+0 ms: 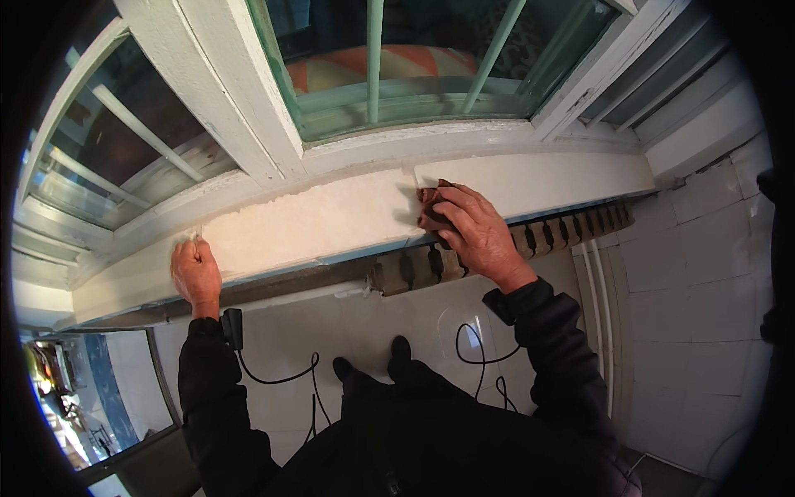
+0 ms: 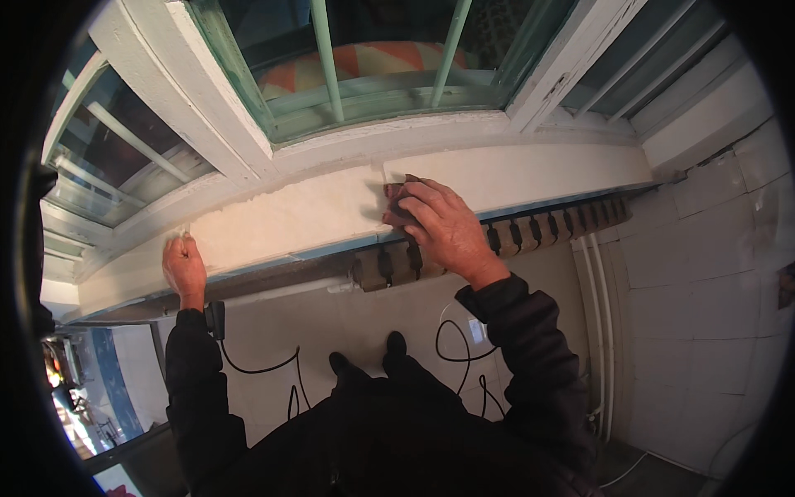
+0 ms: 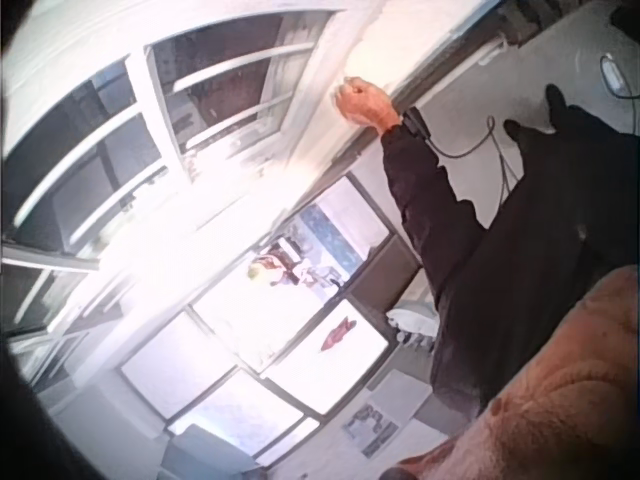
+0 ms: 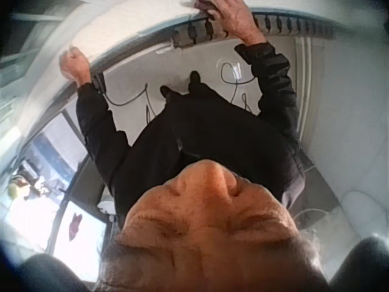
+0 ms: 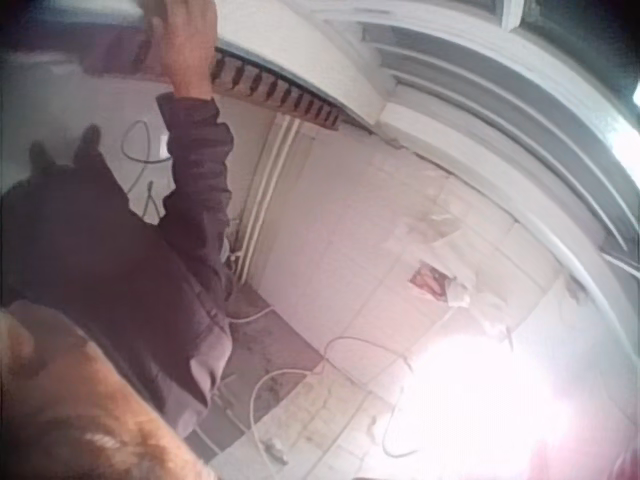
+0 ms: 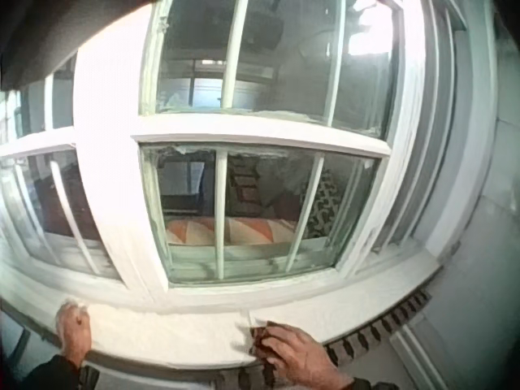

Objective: The person kneels and wipes white wall-mounted pipes with a brown cloth, then stands and wipes the window sill and frame. The person uses a cloth to clean the surfaces in a tiled room.

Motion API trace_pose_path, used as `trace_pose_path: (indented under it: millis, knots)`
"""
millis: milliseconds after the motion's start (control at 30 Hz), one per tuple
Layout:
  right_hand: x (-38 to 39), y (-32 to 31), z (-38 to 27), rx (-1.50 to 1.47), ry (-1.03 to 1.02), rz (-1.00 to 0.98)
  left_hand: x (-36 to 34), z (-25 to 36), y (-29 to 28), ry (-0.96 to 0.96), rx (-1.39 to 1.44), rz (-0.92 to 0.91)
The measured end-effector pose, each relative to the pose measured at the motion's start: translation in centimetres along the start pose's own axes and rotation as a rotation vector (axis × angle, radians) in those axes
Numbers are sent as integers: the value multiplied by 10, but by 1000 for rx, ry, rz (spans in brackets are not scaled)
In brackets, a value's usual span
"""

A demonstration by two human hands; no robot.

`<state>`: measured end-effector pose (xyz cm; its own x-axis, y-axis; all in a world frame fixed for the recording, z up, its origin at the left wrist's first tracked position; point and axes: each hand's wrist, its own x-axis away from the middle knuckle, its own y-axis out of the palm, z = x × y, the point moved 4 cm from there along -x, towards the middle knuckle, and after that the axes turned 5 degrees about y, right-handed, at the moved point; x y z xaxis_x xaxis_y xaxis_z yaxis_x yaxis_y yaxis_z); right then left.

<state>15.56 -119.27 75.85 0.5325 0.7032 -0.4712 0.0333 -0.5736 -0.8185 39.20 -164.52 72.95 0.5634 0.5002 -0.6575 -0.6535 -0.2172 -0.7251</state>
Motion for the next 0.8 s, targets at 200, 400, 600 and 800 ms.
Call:
trace_pose_path:
  millis: [200, 400, 600, 800]
  knots:
    - [15, -30, 30, 104, -109, 14, 3, -4, 4, -24, -6, -5]
    - [-7, 4, -2, 47, -284, -71, 4, -9, 6, -5, -1, -4]
    - [-23, 26, -39, 21, -333, -99, 5, -12, 9, -9, -23, -15]
    - [8, -14, 22, 45, -135, -140, 5, -15, 10, 25, -25, -13]
